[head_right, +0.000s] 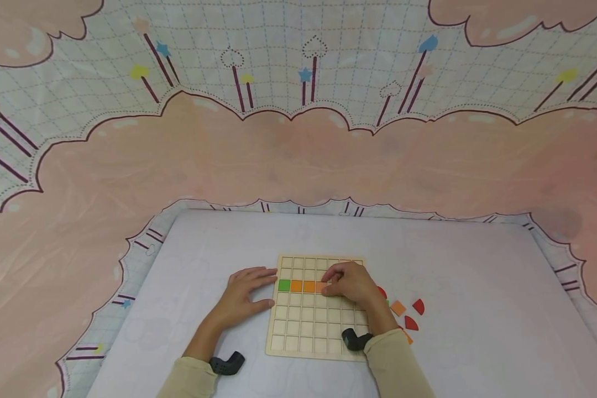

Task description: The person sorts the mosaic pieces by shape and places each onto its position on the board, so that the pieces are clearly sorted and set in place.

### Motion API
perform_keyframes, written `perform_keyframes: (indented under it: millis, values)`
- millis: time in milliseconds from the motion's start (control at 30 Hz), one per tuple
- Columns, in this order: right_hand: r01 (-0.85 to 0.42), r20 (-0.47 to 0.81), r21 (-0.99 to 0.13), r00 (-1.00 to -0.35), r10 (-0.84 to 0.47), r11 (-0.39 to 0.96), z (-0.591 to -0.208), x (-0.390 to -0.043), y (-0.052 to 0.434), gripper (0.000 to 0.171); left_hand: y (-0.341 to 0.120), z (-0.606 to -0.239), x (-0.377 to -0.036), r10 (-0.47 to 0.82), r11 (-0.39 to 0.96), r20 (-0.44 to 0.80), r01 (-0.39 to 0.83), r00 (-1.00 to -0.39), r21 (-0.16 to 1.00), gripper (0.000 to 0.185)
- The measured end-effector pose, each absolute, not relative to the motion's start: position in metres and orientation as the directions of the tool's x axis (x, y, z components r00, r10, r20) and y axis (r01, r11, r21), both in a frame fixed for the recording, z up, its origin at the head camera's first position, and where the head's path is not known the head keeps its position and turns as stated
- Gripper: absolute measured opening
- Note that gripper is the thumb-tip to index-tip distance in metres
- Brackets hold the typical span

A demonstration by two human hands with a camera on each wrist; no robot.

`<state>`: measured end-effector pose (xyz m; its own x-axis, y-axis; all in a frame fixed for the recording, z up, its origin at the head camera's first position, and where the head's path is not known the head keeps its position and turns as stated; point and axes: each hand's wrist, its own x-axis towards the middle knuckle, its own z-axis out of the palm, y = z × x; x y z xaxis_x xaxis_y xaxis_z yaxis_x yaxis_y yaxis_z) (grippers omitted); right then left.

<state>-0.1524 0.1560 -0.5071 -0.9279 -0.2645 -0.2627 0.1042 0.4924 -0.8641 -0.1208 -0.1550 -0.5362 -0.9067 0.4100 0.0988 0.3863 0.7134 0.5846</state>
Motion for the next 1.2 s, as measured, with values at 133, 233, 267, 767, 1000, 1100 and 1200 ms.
perform_keyframes:
  millis: [133,233,267,767,1000,1100,1200]
  values:
    - [0.101,-0.258,-0.87,-0.927,-0.272,0.483,-0.507,-0.153,0.154,0.022,-0.157,-0.537,-0.121,0.409,0.715,0.094,0.383,-0.907,0.585,0.055]
    - [0.099,-0.259,-0.867,-0.927,-0.27,0.489,-0.508,-0.153,0.153,0.022,-0.158,-0.537,-0.12,0.408,0.713,0.094,0.381,-0.908,0.588,0.055]
    - [0.097,-0.259,-0.863,-0.927,-0.27,0.495,-0.509,-0.153,0.153,0.021,-0.158,-0.537,-0.12,0.407,0.712,0.094,0.38,-0.908,0.591,0.055]
    - [0.06,-0.258,-0.82,-0.926,-0.275,0.569,-0.51,-0.153,0.154,0.02,-0.16,-0.54,-0.12,0.423,0.683,0.114,0.399,-0.899,0.612,0.056]
    - [0.06,-0.261,-0.862,-0.904,-0.338,0.503,-0.504,-0.155,0.164,0.027,-0.157,-0.537,-0.12,0.411,0.708,0.094,0.383,-0.907,0.594,0.055]
    - [0.105,-0.289,-0.871,-0.899,-0.329,0.479,-0.502,-0.153,0.172,0.028,-0.156,-0.537,-0.121,0.415,0.711,0.099,0.391,-0.904,0.584,0.055]
    - [0.145,-0.312,-0.867,-0.904,-0.293,0.477,-0.498,-0.148,0.182,0.027,-0.156,-0.536,-0.121,0.421,0.705,0.104,0.397,-0.901,0.587,0.055]
